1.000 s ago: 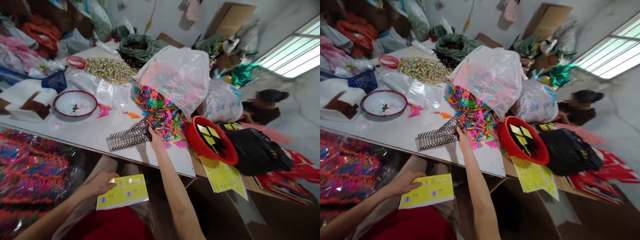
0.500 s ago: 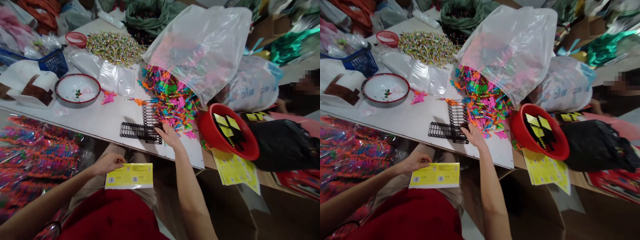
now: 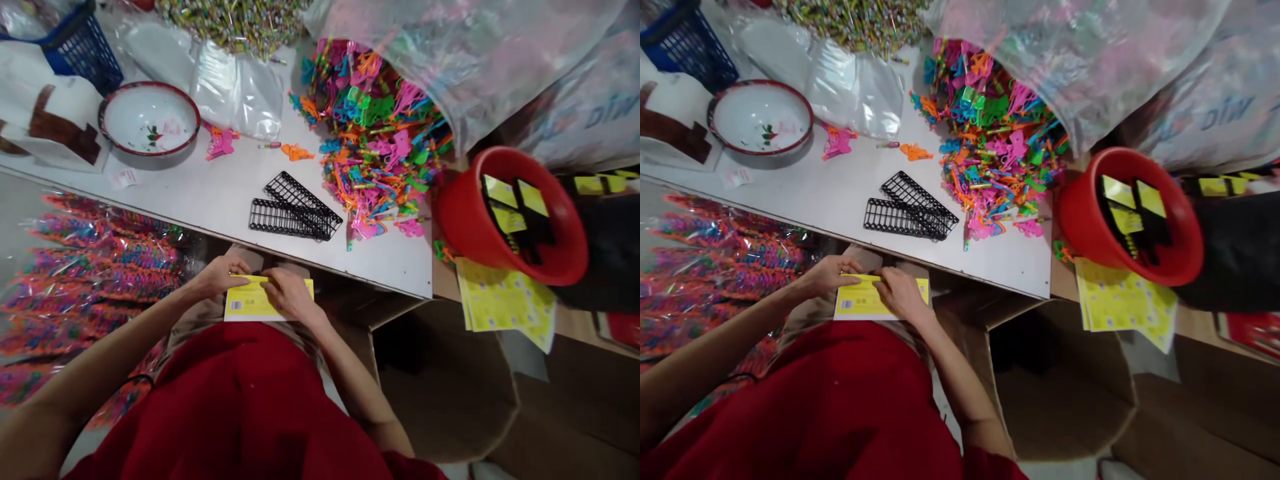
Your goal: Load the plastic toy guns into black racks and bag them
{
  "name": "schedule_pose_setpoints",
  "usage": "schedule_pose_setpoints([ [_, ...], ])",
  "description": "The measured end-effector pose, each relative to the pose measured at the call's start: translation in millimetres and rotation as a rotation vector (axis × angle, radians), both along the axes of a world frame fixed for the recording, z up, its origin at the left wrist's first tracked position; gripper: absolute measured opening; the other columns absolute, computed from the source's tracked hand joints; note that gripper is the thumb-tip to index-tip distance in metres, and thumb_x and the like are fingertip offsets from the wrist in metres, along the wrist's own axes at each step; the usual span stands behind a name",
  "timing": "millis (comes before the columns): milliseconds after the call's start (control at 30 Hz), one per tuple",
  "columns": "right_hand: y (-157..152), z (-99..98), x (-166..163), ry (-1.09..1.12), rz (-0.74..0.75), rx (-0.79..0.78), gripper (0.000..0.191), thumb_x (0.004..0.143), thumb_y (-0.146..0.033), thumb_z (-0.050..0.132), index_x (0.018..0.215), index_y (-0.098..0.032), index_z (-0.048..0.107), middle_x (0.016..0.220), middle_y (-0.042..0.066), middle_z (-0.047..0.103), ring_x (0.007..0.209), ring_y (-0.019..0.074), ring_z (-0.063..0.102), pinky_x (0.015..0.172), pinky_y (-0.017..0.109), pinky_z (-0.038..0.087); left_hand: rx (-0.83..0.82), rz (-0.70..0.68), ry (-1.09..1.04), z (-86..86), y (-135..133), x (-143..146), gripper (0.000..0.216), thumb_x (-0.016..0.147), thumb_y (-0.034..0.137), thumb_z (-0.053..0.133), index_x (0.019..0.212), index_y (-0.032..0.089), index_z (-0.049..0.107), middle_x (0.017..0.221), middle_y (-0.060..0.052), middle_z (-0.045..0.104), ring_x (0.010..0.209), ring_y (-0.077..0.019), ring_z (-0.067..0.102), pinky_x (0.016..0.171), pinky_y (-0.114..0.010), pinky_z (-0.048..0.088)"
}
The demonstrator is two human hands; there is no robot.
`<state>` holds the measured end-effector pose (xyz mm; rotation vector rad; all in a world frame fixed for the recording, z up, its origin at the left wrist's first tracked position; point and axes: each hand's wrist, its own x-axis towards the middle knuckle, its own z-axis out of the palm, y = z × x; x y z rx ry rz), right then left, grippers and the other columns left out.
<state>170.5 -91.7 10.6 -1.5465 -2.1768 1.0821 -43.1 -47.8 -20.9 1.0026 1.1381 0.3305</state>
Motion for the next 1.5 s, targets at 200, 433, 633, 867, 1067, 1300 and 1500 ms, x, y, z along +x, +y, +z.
schedule_pose_setpoints([
  [200,-10.7,-9.6,2.5,0.052,-0.164,-0.001,0.015,0.093,-0.024,0.055,0.101,-0.02,0.067,0.096,0.005,0.071,0.087,0.0185,0.063,0.077,0.029,0.045,-0.069,0.203,-0.031,-1.0,-16.3,-7.3,0.042,0.055,0.042,0.08,0.082,0.015,0.063,0.072,-0.005,0.072,0.065,-0.0171,0.067,0.063,-0.03,0.053],
  [433,-3.8,-8.3,-22.1,-0.038,-0.05,0.142,0.027,0.095,-0.029,0.052,0.118,-0.018,0.061,0.115,0.01,0.064,0.104,0.0227,0.057,0.092,0.036,0.043,-0.077,0.352,-0.043,-6.9,-29.3,2.3,0.038,0.054,0.039,0.082,0.077,0.015,0.062,0.063,-0.001,0.068,0.058,-0.0139,0.063,0.056,-0.025,0.05],
  [633,-9.4,-2.7,-42.4,-0.183,0.076,0.317,0.031,0.096,-0.017,0.04,0.118,-0.017,0.062,0.114,0.013,0.063,0.104,0.0253,0.054,0.1,0.044,0.038,-0.181,0.298,-0.144,-1.5,-36.3,9.6,0.034,0.068,0.043,0.073,0.085,0.015,0.064,0.069,-0.002,0.068,0.064,-0.0136,0.063,0.063,-0.026,0.052],
  [867,-26.8,-13.1,-25.1,-0.161,0.019,0.485,0.036,0.095,-0.015,0.039,0.122,-0.019,0.062,0.117,0.013,0.065,0.106,0.0254,0.058,0.095,0.041,0.045,-0.261,0.198,-0.246,7.3,-35.0,17.3,0.035,0.078,0.048,0.064,0.089,0.015,0.063,0.087,-0.007,0.07,0.082,-0.0178,0.066,0.077,-0.031,0.054],
  [1067,-14.6,-13.6,-15.0,-0.139,0.02,0.573,0.027,0.096,-0.019,0.042,0.106,-0.023,0.067,0.107,0.009,0.07,0.097,0.0216,0.062,0.088,0.037,0.049,-0.13,0.072,-0.157,10.1,-27.0,25.2,0.034,0.077,0.051,0.058,0.082,0.017,0.059,0.085,-0.007,0.069,0.081,-0.0191,0.065,0.078,-0.034,0.055],
  [1300,-11.5,27.5,18.4,0.192,-0.147,0.631,0.018,0.096,-0.026,0.046,0.092,-0.024,0.063,0.093,0.006,0.071,0.091,0.0186,0.065,0.092,0.038,0.051,0.278,-0.145,0.273,7.5,6.5,0.0,0.025,0.071,0.042,0.061,0.067,0.017,0.061,0.06,0.0,0.059,0.059,-0.014,0.051,0.057,-0.025,0.041],
  [1500,41.8,62.7,99.6,0.141,-0.899,0.647,0.023,0.093,-0.037,0.042,0.088,-0.021,0.058,0.084,0.007,0.066,0.081,0.0202,0.063,0.076,0.034,0.051,0.69,-0.4,0.552,28.4,32.4,-28.3,0.02,0.077,0.029,0.054,0.059,0.02,0.057,0.056,0.0,0.052,0.056,-0.0154,0.046,0.065,-0.03,0.041],
])
